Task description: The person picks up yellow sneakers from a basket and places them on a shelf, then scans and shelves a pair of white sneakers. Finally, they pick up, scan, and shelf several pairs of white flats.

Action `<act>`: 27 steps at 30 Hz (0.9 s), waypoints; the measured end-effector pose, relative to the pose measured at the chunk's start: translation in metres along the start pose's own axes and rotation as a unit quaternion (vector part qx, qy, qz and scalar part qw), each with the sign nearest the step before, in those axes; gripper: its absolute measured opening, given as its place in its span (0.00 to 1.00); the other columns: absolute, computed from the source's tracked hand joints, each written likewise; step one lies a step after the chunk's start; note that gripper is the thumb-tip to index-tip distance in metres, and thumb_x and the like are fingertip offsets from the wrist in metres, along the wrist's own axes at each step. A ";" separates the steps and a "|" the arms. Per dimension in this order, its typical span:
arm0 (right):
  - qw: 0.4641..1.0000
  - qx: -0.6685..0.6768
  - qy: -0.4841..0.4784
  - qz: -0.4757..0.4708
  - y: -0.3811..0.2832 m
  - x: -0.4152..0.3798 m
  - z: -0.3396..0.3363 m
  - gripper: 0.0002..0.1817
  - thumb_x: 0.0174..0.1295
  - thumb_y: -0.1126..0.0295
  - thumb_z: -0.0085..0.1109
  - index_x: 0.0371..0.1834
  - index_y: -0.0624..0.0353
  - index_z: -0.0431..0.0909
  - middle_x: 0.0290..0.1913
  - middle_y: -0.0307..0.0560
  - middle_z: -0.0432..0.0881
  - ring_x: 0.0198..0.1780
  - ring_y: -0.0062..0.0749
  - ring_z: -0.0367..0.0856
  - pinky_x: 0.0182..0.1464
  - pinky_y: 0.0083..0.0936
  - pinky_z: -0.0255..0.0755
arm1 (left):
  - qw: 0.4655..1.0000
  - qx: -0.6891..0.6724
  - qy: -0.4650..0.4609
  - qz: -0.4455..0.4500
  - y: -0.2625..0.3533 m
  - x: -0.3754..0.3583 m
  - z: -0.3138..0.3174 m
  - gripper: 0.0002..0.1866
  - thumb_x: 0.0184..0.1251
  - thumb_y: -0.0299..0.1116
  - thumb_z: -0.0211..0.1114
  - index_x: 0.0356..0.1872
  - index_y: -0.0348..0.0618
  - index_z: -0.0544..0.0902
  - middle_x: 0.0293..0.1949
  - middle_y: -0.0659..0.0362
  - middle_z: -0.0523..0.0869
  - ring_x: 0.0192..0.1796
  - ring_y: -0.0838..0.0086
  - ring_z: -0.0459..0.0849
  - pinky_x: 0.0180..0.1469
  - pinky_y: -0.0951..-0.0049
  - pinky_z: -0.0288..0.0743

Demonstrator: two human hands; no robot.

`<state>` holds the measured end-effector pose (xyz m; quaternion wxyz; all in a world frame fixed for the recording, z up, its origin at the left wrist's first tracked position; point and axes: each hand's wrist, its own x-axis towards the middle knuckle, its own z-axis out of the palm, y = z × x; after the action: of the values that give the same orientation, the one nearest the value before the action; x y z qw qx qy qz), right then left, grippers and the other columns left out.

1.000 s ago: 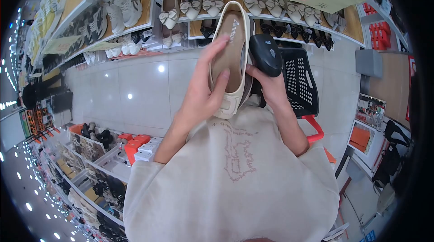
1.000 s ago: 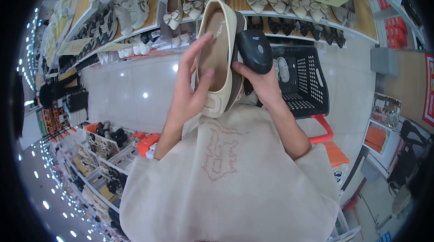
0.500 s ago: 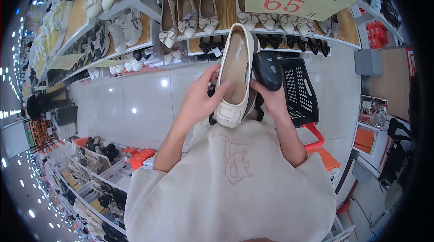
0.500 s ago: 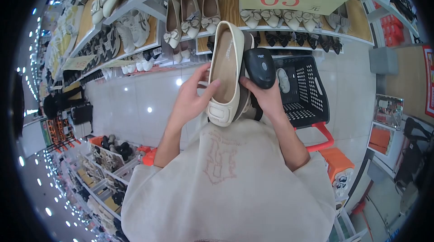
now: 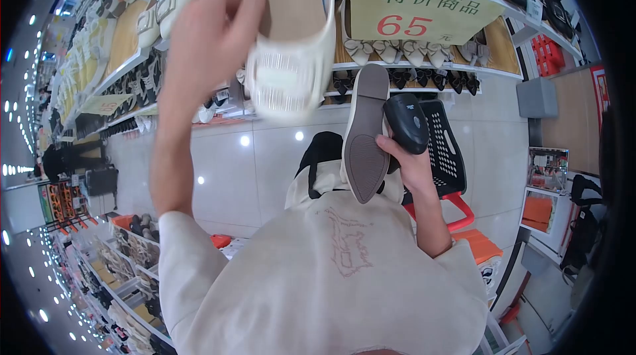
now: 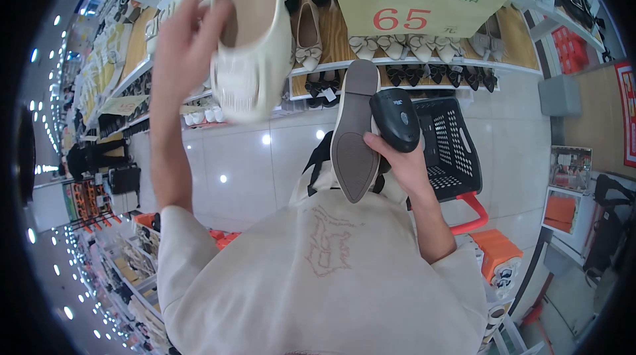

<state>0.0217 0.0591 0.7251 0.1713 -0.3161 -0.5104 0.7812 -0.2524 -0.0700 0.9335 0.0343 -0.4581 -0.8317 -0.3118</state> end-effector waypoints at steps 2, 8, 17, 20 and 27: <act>0.999 0.031 -0.036 0.014 0.002 0.001 -0.001 0.14 0.58 0.81 0.73 0.45 0.59 0.80 0.41 0.33 0.78 0.44 0.18 0.77 0.48 0.21 0.73 | 0.972 -0.089 -0.187 -0.110 0.046 0.057 -0.046 0.22 0.70 0.43 0.61 0.54 0.35 0.81 0.38 0.40 0.87 0.44 0.47 0.86 0.51 0.52 0.78; 1.000 -0.015 -0.019 0.019 -0.008 -0.005 0.011 0.16 0.60 0.72 0.76 0.49 0.62 0.83 0.40 0.37 0.86 0.41 0.18 0.82 0.46 0.20 0.77 | 0.966 0.211 0.049 0.142 -0.038 0.166 0.026 0.18 0.68 0.38 0.51 0.42 0.36 0.84 0.34 0.39 0.87 0.42 0.43 0.86 0.47 0.46 0.78; 0.998 -0.020 -0.007 0.057 -0.002 -0.003 -0.001 0.19 0.60 0.73 0.76 0.53 0.63 0.82 0.42 0.41 0.88 0.44 0.20 0.84 0.49 0.22 0.78 | 0.961 0.222 0.025 0.164 -0.045 0.171 0.065 0.18 0.70 0.38 0.51 0.39 0.35 0.84 0.34 0.37 0.87 0.43 0.41 0.86 0.52 0.44 0.76; 0.998 -0.009 -0.003 0.056 0.002 0.001 -0.001 0.19 0.60 0.73 0.76 0.53 0.63 0.81 0.42 0.41 0.88 0.44 0.20 0.84 0.50 0.22 0.78 | 0.937 0.286 0.062 0.190 -0.049 0.161 0.069 0.21 0.72 0.45 0.54 0.45 0.36 0.86 0.43 0.39 0.86 0.50 0.48 0.83 0.55 0.49 0.75; 0.998 -0.048 -0.018 0.043 0.000 0.005 0.002 0.18 0.61 0.73 0.75 0.53 0.64 0.82 0.42 0.40 0.87 0.43 0.19 0.83 0.49 0.22 0.78 | 0.967 -0.066 0.169 0.181 -0.010 0.091 0.057 0.22 0.68 0.47 0.67 0.55 0.41 0.85 0.59 0.44 0.80 0.64 0.53 0.74 0.68 0.51 0.64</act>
<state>0.0165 0.0610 0.7241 0.1127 -0.3315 -0.5362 0.7681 -0.2997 0.0247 0.9136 0.2002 -0.5430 -0.6948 -0.4271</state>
